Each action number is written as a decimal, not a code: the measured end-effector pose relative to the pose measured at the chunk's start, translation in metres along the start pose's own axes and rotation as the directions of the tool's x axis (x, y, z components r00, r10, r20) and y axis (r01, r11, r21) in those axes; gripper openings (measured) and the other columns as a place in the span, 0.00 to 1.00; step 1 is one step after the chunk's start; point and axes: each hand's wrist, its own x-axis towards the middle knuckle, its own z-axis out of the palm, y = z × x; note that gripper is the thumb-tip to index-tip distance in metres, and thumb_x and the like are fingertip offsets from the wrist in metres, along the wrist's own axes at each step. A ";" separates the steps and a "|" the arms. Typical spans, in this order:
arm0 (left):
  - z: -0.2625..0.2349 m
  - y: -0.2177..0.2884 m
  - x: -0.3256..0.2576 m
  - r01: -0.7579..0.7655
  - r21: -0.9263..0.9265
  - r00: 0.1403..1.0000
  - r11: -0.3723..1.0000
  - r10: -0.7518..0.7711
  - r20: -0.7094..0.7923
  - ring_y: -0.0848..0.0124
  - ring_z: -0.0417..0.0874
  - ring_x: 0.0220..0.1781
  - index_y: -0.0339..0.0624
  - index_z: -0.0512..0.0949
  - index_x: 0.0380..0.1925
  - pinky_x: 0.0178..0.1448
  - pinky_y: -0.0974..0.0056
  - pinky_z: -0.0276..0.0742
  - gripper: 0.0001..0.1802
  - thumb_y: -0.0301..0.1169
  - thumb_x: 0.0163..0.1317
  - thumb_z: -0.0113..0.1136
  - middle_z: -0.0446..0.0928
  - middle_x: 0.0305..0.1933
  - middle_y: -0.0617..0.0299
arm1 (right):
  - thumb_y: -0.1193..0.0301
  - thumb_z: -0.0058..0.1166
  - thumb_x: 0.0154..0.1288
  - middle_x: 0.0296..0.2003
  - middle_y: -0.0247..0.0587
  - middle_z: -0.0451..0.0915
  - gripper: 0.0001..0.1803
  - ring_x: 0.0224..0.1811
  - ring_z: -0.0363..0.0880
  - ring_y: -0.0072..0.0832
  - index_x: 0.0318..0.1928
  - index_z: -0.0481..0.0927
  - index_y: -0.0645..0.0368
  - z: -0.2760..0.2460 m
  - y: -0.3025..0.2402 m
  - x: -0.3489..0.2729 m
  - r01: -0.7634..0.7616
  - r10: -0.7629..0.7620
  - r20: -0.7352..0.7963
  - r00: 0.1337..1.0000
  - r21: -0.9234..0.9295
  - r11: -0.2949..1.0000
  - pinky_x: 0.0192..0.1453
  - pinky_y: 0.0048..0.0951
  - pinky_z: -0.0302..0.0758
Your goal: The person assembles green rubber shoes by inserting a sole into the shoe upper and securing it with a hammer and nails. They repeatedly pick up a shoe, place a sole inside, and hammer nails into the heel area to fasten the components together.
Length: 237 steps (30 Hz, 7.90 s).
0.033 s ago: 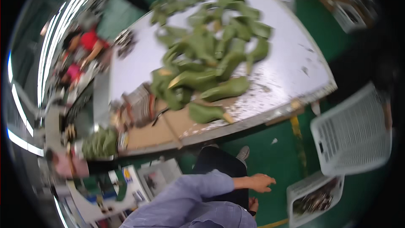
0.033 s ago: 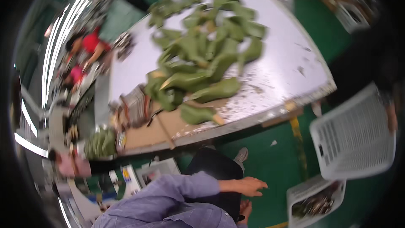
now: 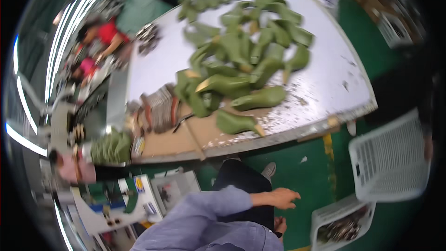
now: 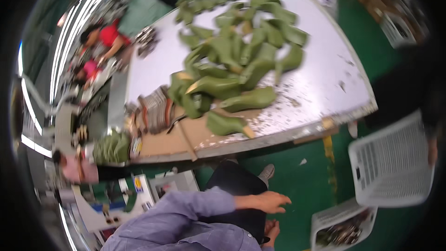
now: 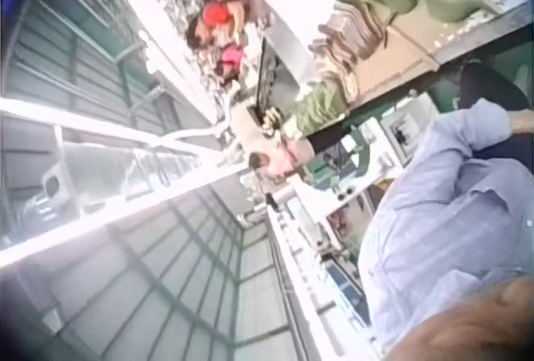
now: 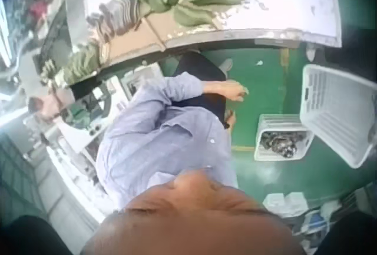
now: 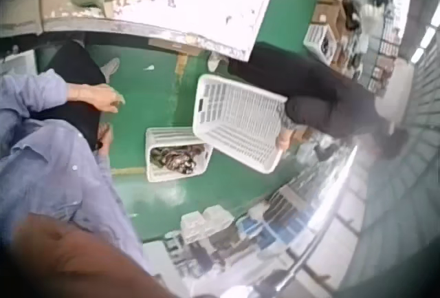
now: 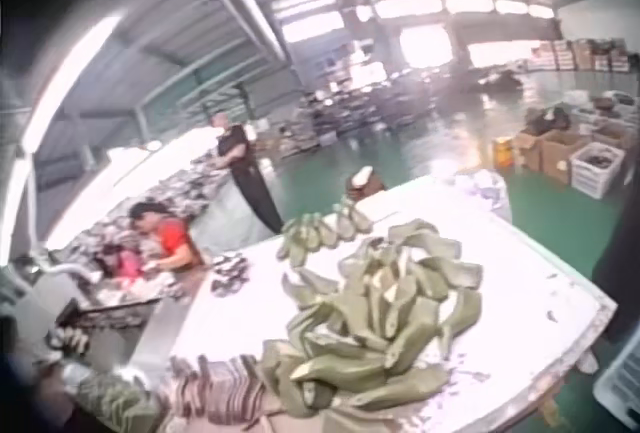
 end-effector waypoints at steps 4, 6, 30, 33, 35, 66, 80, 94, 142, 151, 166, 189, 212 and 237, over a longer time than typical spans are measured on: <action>-0.032 -0.082 -0.144 0.061 -0.282 0.735 0.958 -0.234 -0.637 0.55 0.87 0.55 0.43 0.77 0.62 0.59 0.54 0.82 0.24 0.42 0.70 0.63 0.86 0.52 0.51 | 0.57 0.50 0.78 0.31 0.37 0.81 0.14 0.29 0.80 0.28 0.48 0.78 0.54 0.095 -0.095 0.011 0.410 -0.320 0.257 0.912 -0.605 0.683 0.30 0.31 0.75; -0.020 -0.102 -0.208 0.031 -0.458 0.404 0.888 -0.431 -0.807 0.57 0.89 0.53 0.42 0.79 0.60 0.58 0.57 0.83 0.22 0.39 0.71 0.64 0.87 0.49 0.51 | 0.58 0.52 0.78 0.35 0.34 0.83 0.12 0.31 0.78 0.21 0.47 0.80 0.51 0.172 -0.141 -0.010 0.584 -0.370 0.457 0.809 -0.700 0.411 0.32 0.26 0.75; -0.012 -0.304 -0.440 0.060 -0.303 -0.256 0.951 -0.279 -0.926 0.48 0.82 0.58 0.37 0.81 0.52 0.62 0.52 0.78 0.18 0.21 0.61 0.66 0.81 0.53 0.46 | 0.75 0.71 0.56 0.71 0.54 0.66 0.38 0.69 0.66 0.57 0.69 0.74 0.46 0.538 0.031 -0.111 0.401 -0.110 0.989 -0.096 -0.063 -0.914 0.72 0.52 0.64; -0.067 -0.327 -0.458 0.154 -0.094 -0.170 0.984 -0.067 -0.983 0.45 0.78 0.63 0.38 0.79 0.55 0.66 0.49 0.76 0.23 0.21 0.58 0.68 0.77 0.60 0.45 | 0.77 0.68 0.60 0.71 0.55 0.66 0.36 0.72 0.65 0.55 0.69 0.74 0.47 0.550 0.058 -0.130 0.106 -0.075 0.972 -0.223 -0.053 -0.993 0.74 0.53 0.62; -0.094 -0.337 -0.463 0.189 -0.031 -0.146 0.982 -0.003 -0.989 0.44 0.74 0.67 0.39 0.77 0.58 0.69 0.48 0.73 0.26 0.21 0.57 0.68 0.74 0.64 0.45 | 0.76 0.66 0.63 0.70 0.57 0.66 0.32 0.73 0.64 0.55 0.68 0.73 0.56 0.556 0.092 -0.137 0.327 -0.147 0.966 -0.211 -0.072 -0.942 0.75 0.51 0.64; -0.026 -0.438 -0.646 0.505 -0.562 -0.630 0.655 -0.165 -0.759 0.40 0.53 0.81 0.42 0.69 0.68 0.79 0.33 0.47 0.35 0.34 0.61 0.68 0.61 0.76 0.45 | 0.66 0.71 0.56 0.79 0.58 0.53 0.47 0.75 0.62 0.57 0.73 0.63 0.66 0.630 0.184 -0.111 0.404 -0.260 0.955 -0.145 -0.182 -0.896 0.74 0.49 0.68; 0.118 -0.506 -0.852 0.180 -0.845 -0.941 0.503 -0.163 -0.298 0.43 0.57 0.80 0.40 0.73 0.65 0.78 0.40 0.53 0.29 0.36 0.65 0.67 0.64 0.74 0.43 | 0.69 0.58 0.72 0.68 0.62 0.71 0.27 0.71 0.69 0.56 0.67 0.70 0.69 0.783 0.696 -0.269 0.745 0.489 0.743 -0.458 0.620 -0.245 0.76 0.47 0.63; 0.092 -0.669 -1.004 -0.279 -0.735 -0.725 0.618 -0.637 -0.260 0.50 0.66 0.77 0.33 0.63 0.74 0.79 0.55 0.60 0.52 0.56 0.60 0.70 0.66 0.75 0.39 | 0.52 0.41 0.78 0.80 0.49 0.54 0.33 0.83 0.44 0.53 0.78 0.61 0.49 0.874 0.878 -0.159 0.282 0.700 0.705 -0.109 0.698 -0.659 0.84 0.59 0.40; 0.138 -0.843 -1.259 0.335 -0.937 -0.895 0.101 -0.278 -0.349 0.43 0.55 0.81 0.62 0.68 0.66 0.71 0.33 0.64 0.59 0.43 0.26 0.89 0.53 0.81 0.49 | 0.59 0.49 0.71 0.77 0.59 0.56 0.33 0.82 0.44 0.59 0.72 0.68 0.61 0.885 0.888 -0.171 0.319 0.710 0.703 -0.053 0.685 -0.655 0.83 0.61 0.37; 0.122 -0.870 -1.287 0.282 -0.958 -0.915 0.056 -0.284 -0.286 0.45 0.54 0.81 0.60 0.66 0.67 0.70 0.27 0.65 0.59 0.43 0.30 0.89 0.53 0.81 0.53 | 0.58 0.50 0.69 0.76 0.61 0.57 0.33 0.81 0.45 0.62 0.70 0.69 0.62 0.885 0.885 -0.169 0.349 0.704 0.708 -0.046 0.672 -0.653 0.82 0.64 0.37; 0.053 -0.778 -1.253 0.207 -0.860 -0.733 0.466 -0.508 -0.452 0.44 0.65 0.78 0.49 0.67 0.72 0.77 0.45 0.62 0.44 0.59 0.62 0.66 0.64 0.77 0.44 | 0.58 0.52 0.71 0.77 0.58 0.58 0.31 0.81 0.47 0.59 0.70 0.71 0.59 0.886 0.884 -0.169 0.365 0.691 0.717 -0.088 0.669 -0.647 0.83 0.62 0.38; 0.056 -0.770 -1.140 0.300 -0.916 -0.951 0.266 0.008 -0.309 0.46 0.73 0.68 0.37 0.78 0.53 0.70 0.48 0.70 0.33 0.43 0.52 0.79 0.74 0.66 0.45 | 0.57 0.53 0.71 0.76 0.51 0.62 0.30 0.81 0.52 0.54 0.70 0.72 0.52 0.885 0.882 -0.162 0.356 0.674 0.711 -0.204 0.695 -0.625 0.83 0.60 0.44; 0.039 -0.647 -1.000 0.015 -0.795 -0.924 0.607 -0.295 -0.243 0.46 0.70 0.73 0.40 0.79 0.48 0.72 0.48 0.68 0.29 0.40 0.49 0.80 0.68 0.73 0.45 | 0.54 0.51 0.72 0.77 0.45 0.61 0.30 0.82 0.50 0.49 0.72 0.72 0.48 0.886 0.874 -0.150 0.383 0.635 0.747 -0.200 0.656 -0.651 0.84 0.57 0.44; 0.017 -0.513 -0.852 0.348 -0.657 -0.450 0.669 -0.495 -0.743 0.40 0.69 0.70 0.46 0.80 0.40 0.71 0.39 0.65 0.29 0.44 0.41 0.85 0.70 0.68 0.45 | 0.48 0.46 0.76 0.79 0.40 0.59 0.31 0.83 0.48 0.45 0.74 0.68 0.41 0.885 0.874 -0.147 0.339 0.636 0.755 -0.158 0.647 -0.683 0.85 0.55 0.43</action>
